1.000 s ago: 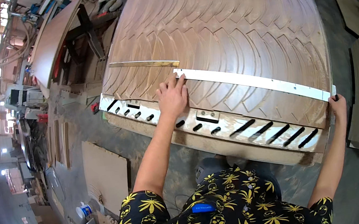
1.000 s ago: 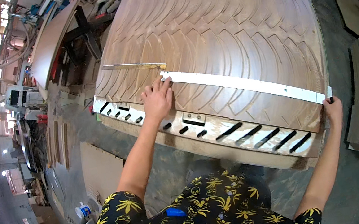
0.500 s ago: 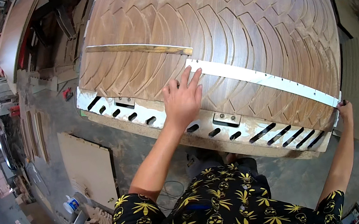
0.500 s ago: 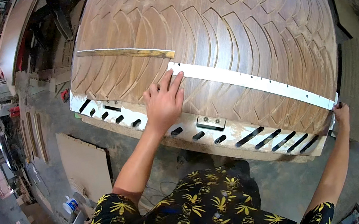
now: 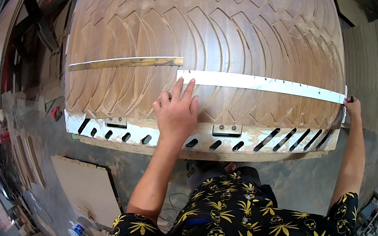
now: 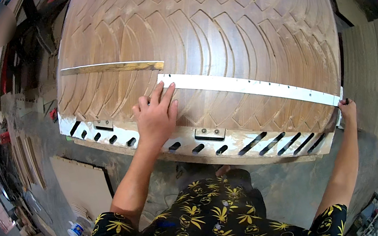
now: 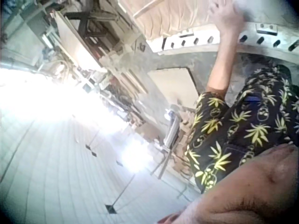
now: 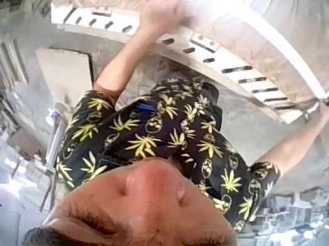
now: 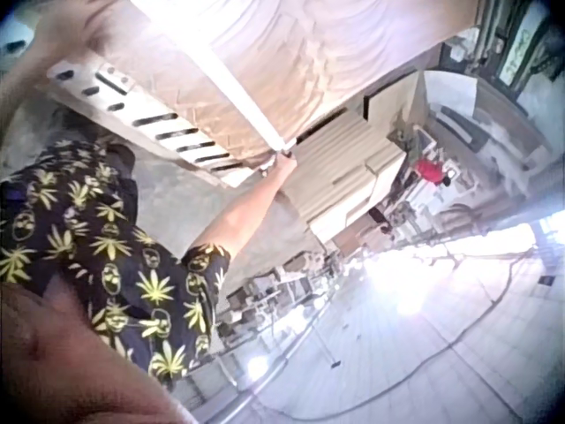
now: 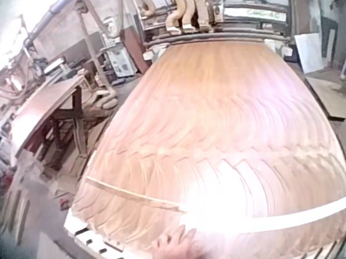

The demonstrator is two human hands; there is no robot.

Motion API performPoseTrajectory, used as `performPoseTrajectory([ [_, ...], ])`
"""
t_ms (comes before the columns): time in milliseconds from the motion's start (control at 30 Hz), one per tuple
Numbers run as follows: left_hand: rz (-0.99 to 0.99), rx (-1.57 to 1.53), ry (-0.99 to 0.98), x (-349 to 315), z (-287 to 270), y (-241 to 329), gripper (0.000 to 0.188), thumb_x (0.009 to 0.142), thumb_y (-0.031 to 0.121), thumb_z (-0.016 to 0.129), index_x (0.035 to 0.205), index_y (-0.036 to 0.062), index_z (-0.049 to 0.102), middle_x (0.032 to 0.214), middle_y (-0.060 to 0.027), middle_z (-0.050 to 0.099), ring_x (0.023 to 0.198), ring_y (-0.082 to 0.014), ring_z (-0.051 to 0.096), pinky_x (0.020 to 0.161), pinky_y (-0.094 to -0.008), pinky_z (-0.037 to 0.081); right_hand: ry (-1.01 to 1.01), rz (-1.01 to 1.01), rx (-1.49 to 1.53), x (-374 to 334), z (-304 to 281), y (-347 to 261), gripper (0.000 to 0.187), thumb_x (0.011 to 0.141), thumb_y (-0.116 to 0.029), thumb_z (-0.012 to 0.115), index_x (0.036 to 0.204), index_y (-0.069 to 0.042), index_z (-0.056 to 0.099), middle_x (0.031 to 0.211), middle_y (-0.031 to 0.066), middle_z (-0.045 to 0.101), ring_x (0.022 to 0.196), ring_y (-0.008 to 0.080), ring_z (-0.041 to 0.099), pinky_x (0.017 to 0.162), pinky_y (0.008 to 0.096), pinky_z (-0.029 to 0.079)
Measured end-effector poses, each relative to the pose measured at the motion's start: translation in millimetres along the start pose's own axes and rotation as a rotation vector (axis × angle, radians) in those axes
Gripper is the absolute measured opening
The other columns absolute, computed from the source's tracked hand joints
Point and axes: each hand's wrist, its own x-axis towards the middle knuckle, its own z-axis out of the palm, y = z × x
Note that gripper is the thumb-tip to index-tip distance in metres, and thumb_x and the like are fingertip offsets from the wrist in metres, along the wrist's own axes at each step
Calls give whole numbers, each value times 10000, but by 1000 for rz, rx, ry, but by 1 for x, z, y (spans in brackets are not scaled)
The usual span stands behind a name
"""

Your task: The person uses a straightedge and a marker to measure and mark wood panels on a workbench.

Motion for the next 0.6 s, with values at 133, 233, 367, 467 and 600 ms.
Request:
performPoseTrajectory([
  [133, -80, 33, -47, -2, -4, 2, 481, 996, 361, 657, 1475, 328, 637, 1536, -147, 523, 1159, -341, 545, 958, -489, 398, 1, 16, 80, -19, 8, -24, 146, 868, -81, 801, 958, 18, 740, 834, 41, 717, 768, 150, 647, 738, 345, 543],
  [233, -95, 24, -54, -3, -8, 1, 467, 1010, 368, 643, 1475, 324, 640, 1519, -171, 523, 1179, -355, 536, 965, -493, 396, 48, 4, 159, -31, 8, -27, 150, 879, -79, 793, 982, 22, 750, 855, 39, 724, 785, 143, 655, 742, 341, 542],
  [367, -69, 26, -104, 5, -11, 9, 491, 1005, 382, 650, 1492, 325, 619, 1547, -173, 496, 1204, -358, 534, 986, -509, 404, 138, -7, 162, -50, 6, -27, 176, 893, -71, 777, 1022, 46, 751, 879, 78, 745, 811, 162, 680, 766, 343, 549],
  [467, -97, 30, -135, 5, -5, 6, 486, 1012, 395, 635, 1490, 306, 629, 1498, -212, 543, 1258, -409, 537, 1041, -607, 396, 182, 80, 23, -73, 3, -68, 285, 939, -174, 710, 1151, 7, 770, 1060, 185, 793, 974, 286, 759, 882, 420, 567],
  [600, -111, 57, -135, 6, -13, 12, 471, 1012, 376, 637, 1479, 311, 645, 1531, -179, 524, 1298, -394, 522, 1073, -591, 377, 197, 143, 28, -84, 2, -99, 323, 921, -218, 725, 1210, -80, 760, 1143, 202, 769, 1075, 380, 737, 922, 477, 565],
])
